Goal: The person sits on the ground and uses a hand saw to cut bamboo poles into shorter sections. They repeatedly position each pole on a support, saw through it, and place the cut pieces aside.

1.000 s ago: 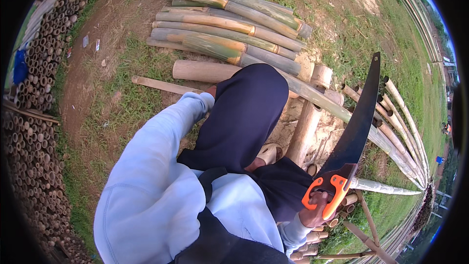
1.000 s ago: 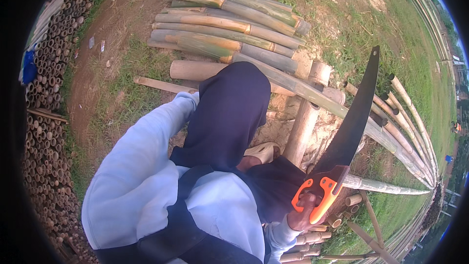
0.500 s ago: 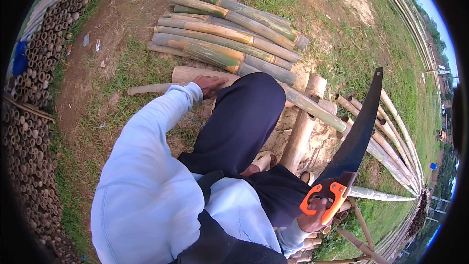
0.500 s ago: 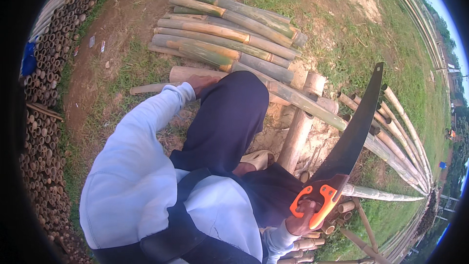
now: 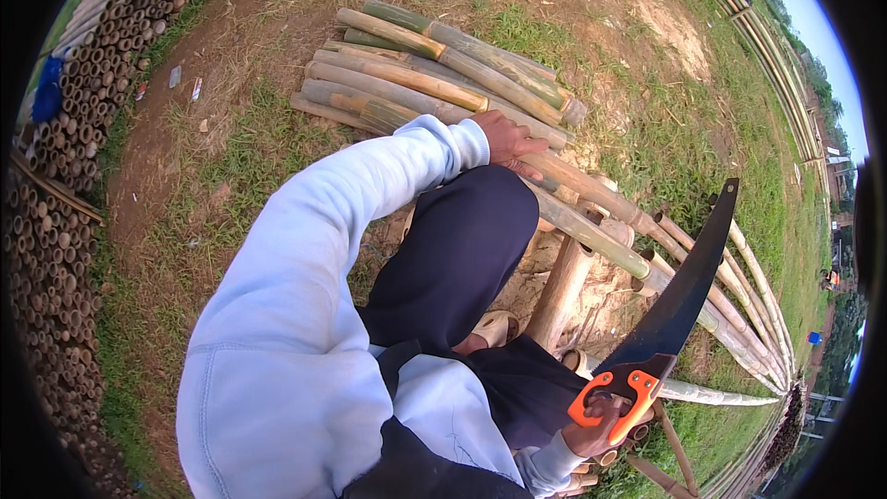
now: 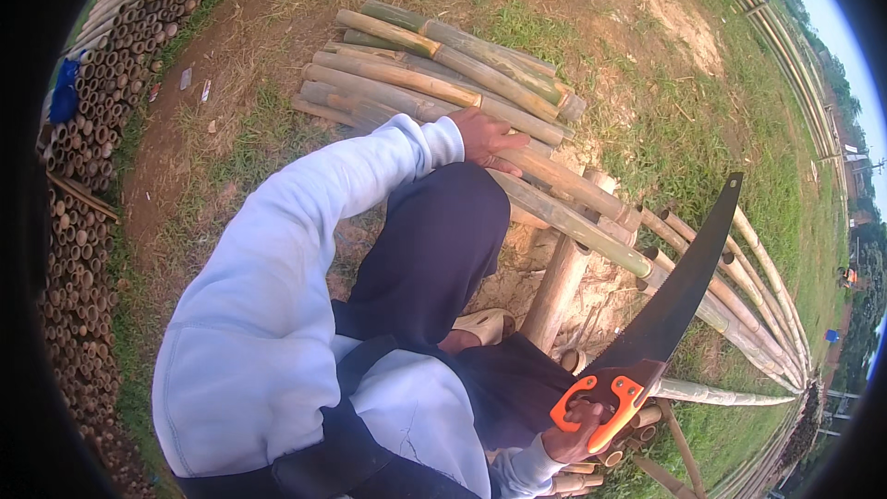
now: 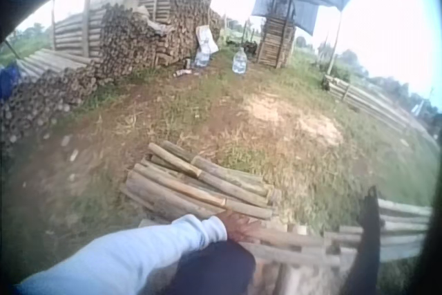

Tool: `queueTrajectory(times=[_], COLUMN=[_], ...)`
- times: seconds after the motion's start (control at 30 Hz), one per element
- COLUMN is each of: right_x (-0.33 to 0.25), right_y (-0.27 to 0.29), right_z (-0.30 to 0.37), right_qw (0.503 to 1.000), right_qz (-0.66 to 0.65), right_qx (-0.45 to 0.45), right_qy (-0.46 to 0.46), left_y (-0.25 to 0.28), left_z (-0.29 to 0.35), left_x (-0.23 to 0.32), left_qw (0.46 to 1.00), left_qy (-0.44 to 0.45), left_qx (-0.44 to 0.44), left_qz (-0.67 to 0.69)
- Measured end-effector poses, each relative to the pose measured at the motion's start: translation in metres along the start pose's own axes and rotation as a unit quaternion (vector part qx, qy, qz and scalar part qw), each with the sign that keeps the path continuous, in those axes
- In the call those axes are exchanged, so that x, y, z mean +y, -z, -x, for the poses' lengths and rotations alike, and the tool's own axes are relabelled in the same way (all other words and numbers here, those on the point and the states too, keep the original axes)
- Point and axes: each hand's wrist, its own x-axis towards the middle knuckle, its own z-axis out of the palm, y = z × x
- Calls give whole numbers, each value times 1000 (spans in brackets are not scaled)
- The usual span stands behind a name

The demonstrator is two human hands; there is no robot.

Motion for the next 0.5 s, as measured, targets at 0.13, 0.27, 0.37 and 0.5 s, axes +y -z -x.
queueTrajectory(times=[0.13,0.27,0.37,0.5], right_x=[-1,-2,0,7], right_y=[1,1,-5,-9], right_z=[1,-4,-5,-9], right_qw=[1000,999,999,999], right_qz=[22,33,37,40], right_qx=[11,8,2,6], right_qy=[-7,-10,-9,-1], left_y=[-19,-38,-56,-41], left_z=[-15,-16,-17,-38], left_x=[12,16,26,36], left_qw=[998,989,988,991], left_qy=[33,52,33,21], left_qx=[-51,-118,-145,-129], left_qz=[19,67,42,36])
